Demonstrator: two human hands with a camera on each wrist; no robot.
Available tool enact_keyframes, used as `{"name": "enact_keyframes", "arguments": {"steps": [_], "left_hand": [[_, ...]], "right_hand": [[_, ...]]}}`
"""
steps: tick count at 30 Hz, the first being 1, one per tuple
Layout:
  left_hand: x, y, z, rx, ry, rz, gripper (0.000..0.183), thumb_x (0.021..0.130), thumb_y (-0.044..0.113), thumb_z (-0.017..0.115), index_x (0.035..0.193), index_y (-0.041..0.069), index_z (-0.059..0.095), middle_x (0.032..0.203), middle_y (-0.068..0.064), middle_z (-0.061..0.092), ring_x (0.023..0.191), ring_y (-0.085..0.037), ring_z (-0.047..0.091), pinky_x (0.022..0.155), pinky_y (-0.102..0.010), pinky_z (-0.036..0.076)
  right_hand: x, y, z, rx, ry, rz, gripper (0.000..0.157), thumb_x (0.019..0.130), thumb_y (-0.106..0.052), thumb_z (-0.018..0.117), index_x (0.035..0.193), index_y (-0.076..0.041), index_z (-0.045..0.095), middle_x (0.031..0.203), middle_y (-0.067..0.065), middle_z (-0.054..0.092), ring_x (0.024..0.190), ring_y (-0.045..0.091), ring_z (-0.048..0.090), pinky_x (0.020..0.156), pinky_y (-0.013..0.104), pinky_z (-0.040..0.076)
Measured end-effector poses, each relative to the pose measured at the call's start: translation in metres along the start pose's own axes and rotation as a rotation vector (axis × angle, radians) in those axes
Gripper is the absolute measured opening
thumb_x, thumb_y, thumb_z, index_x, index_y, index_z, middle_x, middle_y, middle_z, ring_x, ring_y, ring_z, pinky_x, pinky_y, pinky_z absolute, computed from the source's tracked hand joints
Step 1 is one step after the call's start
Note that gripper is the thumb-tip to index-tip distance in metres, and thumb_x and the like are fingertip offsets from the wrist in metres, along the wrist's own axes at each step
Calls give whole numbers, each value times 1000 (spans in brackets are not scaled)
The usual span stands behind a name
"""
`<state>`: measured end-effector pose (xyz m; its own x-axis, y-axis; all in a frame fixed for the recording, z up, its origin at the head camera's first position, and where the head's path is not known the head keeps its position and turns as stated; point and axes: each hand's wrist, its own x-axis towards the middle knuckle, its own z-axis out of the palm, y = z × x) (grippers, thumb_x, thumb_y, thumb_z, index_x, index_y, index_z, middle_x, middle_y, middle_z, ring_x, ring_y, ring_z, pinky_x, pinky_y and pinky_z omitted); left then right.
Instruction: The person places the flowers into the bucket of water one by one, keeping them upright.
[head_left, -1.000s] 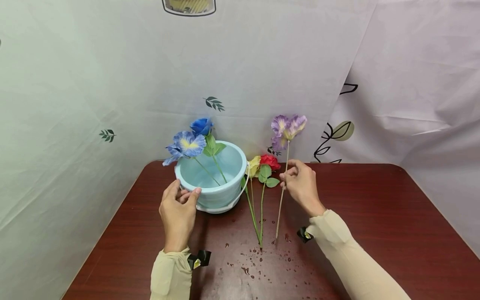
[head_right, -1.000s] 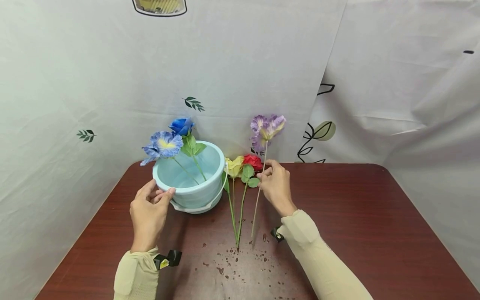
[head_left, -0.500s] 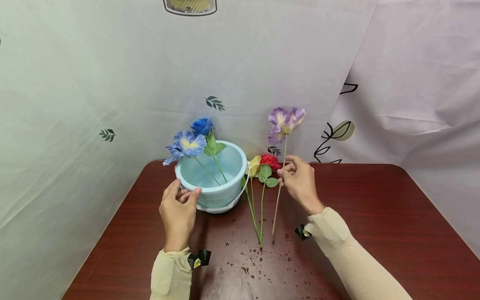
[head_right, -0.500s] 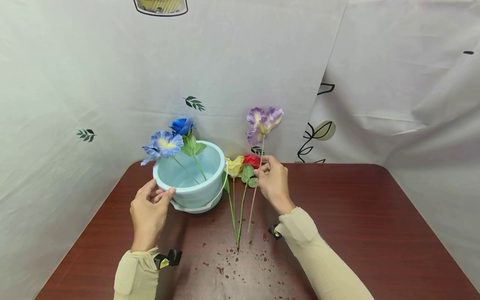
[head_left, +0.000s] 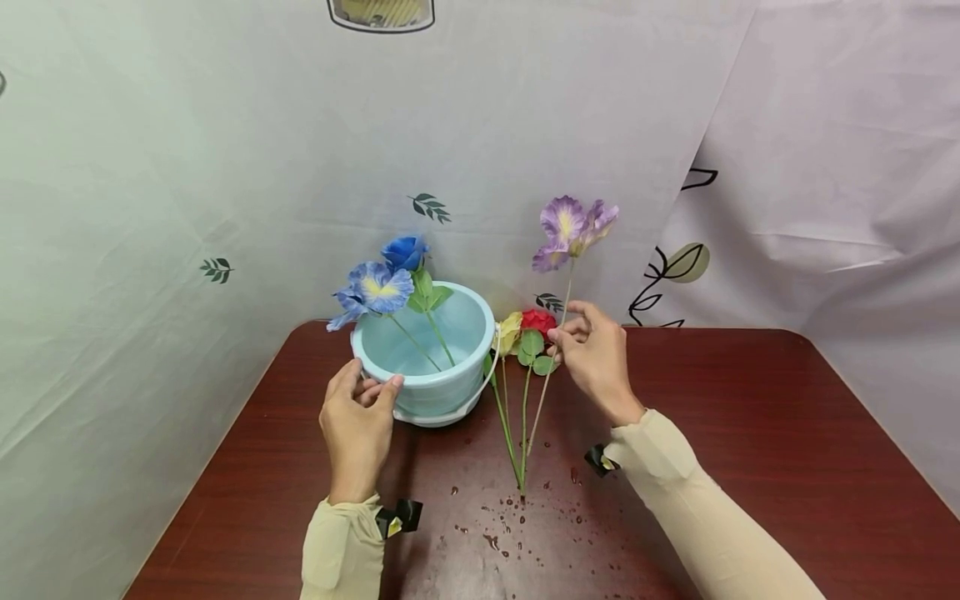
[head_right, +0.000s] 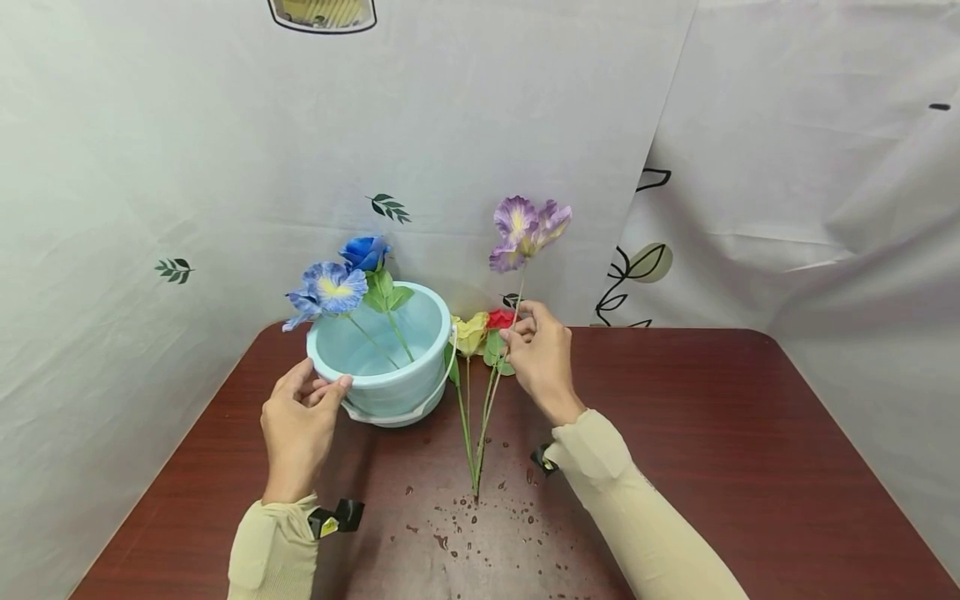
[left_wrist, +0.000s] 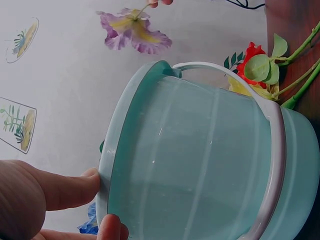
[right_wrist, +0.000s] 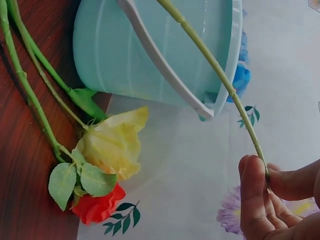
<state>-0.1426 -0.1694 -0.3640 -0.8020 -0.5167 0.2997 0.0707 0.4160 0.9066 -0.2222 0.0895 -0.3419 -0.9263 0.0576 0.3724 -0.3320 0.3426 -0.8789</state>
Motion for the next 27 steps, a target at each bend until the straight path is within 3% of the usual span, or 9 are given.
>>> {"name": "enact_keyframes", "arguments": {"steps": [7,13,20,27], "left_hand": [[0,-1,0,5,3,5,58,84,7,75,134,-8,51,132,-17,52,96,-24,65,71,1,45],[0,0,0,12,-1,7,57,84,6,74,134,-8,51,134,-18,51,96,-26,65,71,2,44],[0,0,0,5,3,11,56,84,6,75,133,-8,51,132,-18,52,96,-26,65,71,1,45],[0,-1,0,4,7,10,58,83,7,75,133,-8,51,132,-17,52,95,-25,66,71,2,45]], "right_hand": [[3,-4,4,51,5,-7,37,86,5,67,121,7,55,84,27,67,61,25,67,52,29,58],[5,-11,6,82,1,-26,33,86,7,67,116,7,55,82,25,67,62,30,67,55,40,59],[8,-21,9,87,13,-73,35,86,7,67,118,6,54,80,20,67,62,35,66,52,27,58],[12,-29,11,90,21,-113,35,86,4,68,118,4,54,80,16,69,60,29,66,52,32,58]]}}
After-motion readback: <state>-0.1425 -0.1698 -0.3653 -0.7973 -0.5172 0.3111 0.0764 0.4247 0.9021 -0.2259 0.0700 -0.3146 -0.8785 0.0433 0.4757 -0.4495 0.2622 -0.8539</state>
